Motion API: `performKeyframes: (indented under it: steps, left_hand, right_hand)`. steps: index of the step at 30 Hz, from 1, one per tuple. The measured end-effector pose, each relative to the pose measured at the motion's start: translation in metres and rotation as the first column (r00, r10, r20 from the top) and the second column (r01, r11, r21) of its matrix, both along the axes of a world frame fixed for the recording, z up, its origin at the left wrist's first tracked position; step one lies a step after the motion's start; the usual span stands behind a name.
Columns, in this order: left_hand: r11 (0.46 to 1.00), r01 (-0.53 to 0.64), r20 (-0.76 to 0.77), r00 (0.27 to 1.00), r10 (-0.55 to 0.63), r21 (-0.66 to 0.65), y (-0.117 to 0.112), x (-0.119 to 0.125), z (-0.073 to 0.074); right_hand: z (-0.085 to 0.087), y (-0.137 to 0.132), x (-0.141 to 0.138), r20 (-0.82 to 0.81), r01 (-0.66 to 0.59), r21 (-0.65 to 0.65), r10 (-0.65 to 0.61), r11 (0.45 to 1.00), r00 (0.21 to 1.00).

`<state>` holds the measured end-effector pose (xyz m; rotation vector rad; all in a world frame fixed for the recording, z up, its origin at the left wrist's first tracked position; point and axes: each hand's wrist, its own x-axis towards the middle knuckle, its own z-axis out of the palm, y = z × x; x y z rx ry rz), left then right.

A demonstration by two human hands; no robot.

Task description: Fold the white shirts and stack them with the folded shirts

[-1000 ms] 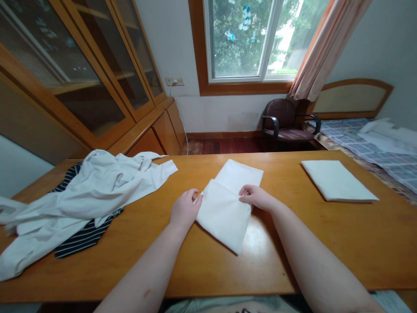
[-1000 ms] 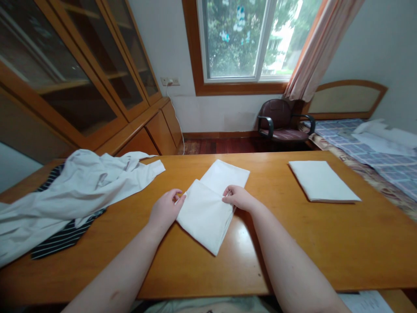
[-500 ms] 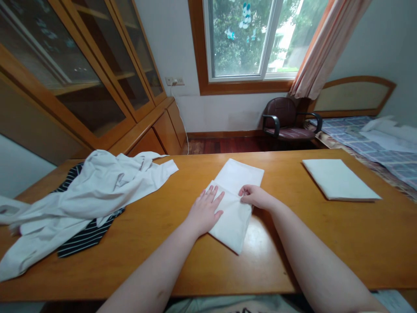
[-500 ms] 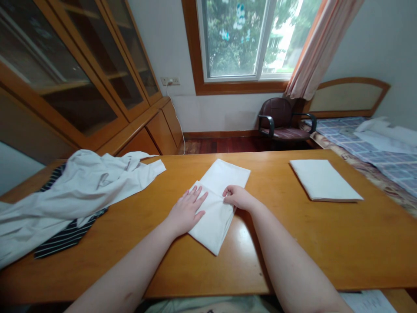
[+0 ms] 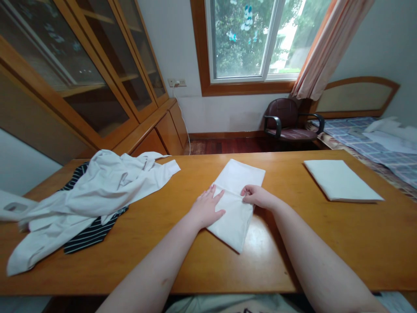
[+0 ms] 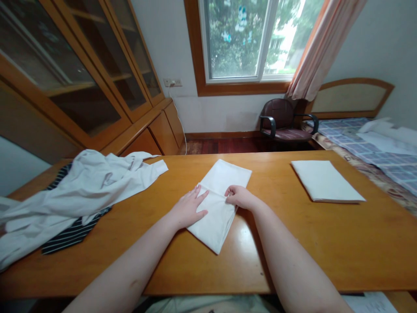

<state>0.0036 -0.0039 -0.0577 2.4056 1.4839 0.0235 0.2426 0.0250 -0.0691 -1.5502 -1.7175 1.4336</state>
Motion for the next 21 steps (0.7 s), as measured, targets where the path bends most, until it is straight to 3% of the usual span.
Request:
performKeyframes:
  steps: [6,10,17,21]
  left_hand:
    - [0.986,-0.042,-0.034,0.998,0.048,0.162,-0.011,0.012,-0.006]
    - [0.965,0.063,-0.067,0.997,-0.047,0.254,-0.012,0.016,-0.012]
    - [0.998,0.063,-0.063,0.996,-0.064,-0.011,0.001,0.015,-0.005]
    - [0.997,0.041,-0.03,0.999,-0.043,-0.059,0.003,0.018,0.0]
  right_hand:
    - [0.001,-0.001,0.001,-0.028,-0.024,-0.025,0.023,0.999,0.999]
    - [-0.003,0.001,0.001,-0.034,-0.043,-0.027,0.042,0.999,0.999]
    - [-0.002,0.0,-0.001,0.03,-0.023,-0.016,0.024,1.0,0.999]
    - [-0.001,-0.001,-0.001,0.022,-0.023,-0.004,0.023,1.0,0.999]
